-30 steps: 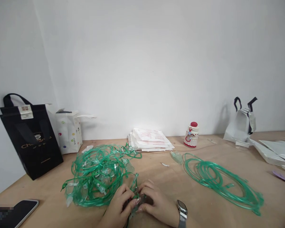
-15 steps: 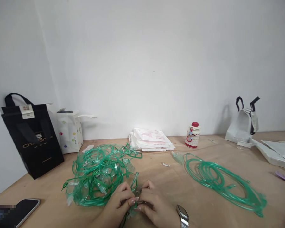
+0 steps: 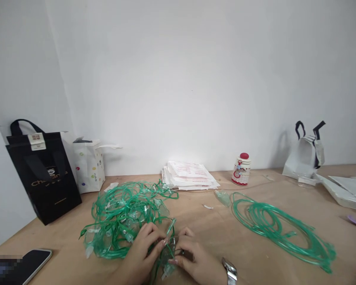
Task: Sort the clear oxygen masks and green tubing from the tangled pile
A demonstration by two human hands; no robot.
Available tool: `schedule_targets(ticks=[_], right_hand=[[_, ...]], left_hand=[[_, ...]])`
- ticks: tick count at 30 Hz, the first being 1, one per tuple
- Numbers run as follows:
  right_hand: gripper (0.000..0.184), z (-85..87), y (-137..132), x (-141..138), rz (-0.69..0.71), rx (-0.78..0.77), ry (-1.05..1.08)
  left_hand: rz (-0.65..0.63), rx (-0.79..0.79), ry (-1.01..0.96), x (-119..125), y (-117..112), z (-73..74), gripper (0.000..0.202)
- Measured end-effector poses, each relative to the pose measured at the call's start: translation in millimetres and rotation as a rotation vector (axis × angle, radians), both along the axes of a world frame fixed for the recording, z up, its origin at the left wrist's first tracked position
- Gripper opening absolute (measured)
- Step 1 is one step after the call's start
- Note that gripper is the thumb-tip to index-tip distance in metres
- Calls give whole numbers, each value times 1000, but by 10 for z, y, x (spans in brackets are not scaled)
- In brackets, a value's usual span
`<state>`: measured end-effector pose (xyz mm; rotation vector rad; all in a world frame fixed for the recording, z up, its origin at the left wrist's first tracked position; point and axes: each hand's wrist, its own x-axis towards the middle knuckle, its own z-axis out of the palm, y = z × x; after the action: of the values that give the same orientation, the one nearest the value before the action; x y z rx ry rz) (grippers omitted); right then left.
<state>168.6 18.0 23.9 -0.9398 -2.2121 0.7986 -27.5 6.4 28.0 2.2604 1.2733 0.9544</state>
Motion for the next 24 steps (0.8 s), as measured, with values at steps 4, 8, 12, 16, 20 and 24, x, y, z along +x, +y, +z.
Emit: schedule_targets(ticks=[4,8,12,16,20,24], right_hand=[[11,-5,1,-19,55,23,1],[11,-13,15,-28,108,48,0],[17,4,-11,-42,99,24,7],[23,20,-50,-48,137,-76,86],[27,38,-11,-13,107,-161,178],[24,62,80,67,67,-13,185]], left_hand=[[-67,86,95,23,-85,84,19],[-191,99,187,69,-96,57,20],[-163,70,132,89,-45,-24,24],[-19,52,-27,6,77,-98,32],[200,69,-100,-152,214,-140,32],[405,150,-114,-251,247,-146,31]])
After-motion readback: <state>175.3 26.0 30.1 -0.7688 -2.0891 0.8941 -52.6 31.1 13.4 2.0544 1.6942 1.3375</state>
